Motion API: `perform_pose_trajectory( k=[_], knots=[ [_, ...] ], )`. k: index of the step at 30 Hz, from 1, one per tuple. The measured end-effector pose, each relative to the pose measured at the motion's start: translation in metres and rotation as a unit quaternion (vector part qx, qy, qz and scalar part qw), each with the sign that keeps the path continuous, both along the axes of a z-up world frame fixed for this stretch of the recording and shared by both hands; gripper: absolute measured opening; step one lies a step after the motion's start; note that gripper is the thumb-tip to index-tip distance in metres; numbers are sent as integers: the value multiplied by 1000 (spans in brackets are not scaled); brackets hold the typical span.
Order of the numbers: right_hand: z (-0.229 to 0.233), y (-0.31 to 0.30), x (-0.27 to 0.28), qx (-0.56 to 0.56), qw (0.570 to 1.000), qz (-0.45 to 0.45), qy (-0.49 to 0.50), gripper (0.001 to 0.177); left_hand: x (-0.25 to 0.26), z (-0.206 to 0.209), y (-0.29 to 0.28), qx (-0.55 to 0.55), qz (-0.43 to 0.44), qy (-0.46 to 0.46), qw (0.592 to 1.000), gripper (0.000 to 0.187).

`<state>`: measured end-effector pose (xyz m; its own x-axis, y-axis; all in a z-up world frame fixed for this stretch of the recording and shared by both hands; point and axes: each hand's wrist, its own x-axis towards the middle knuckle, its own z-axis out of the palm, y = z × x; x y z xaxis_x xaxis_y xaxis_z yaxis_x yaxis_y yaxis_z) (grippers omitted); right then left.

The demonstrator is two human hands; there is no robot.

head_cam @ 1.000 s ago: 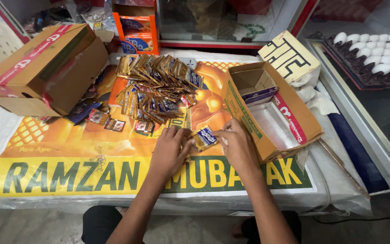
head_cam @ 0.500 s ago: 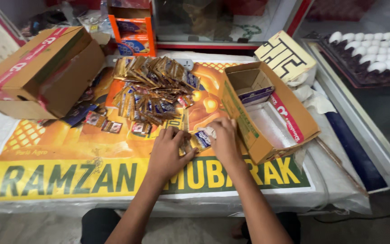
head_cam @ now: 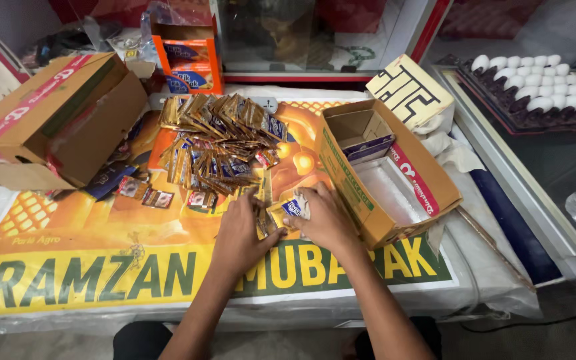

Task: The person wipes individual gold and blue snack packets with a white cloth on a table covered with a 'RAMZAN MUBARAK' banner. They pick up packets from a pile, wipe them, and place them into a cardboard box. The process is repeated for multiple packets throughout the clip.

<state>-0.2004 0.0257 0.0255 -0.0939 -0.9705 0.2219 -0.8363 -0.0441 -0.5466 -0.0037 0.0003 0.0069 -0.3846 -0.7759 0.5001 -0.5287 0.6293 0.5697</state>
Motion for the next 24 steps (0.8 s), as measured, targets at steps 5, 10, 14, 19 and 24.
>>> perform_pose_trajectory(
  k=[5, 10, 14, 19, 24],
  knots=[
    [-20, -9, -6, 98, 975, -22, -200, 38, 0, -5, 3, 7, 0, -4, 1000, 117],
    [-11, -13, -4, 23, 905, -56, -422, 27, 6, -15, 0, -61, -16, 13, 998, 128],
    [-5, -16, 5, -8, 920, -11, -393, 30, 12, -26, -4, 13, -58, 84, 995, 116],
    [-28, -19, 40, 36, 940, 42, -337, 29, 15, -30, -5, 8, -86, 150, 985, 81],
    [-29, -18, 52, 15, 971, 2, -240, 24, 11, -18, -1, 32, -6, 105, 994, 70]
  ],
)
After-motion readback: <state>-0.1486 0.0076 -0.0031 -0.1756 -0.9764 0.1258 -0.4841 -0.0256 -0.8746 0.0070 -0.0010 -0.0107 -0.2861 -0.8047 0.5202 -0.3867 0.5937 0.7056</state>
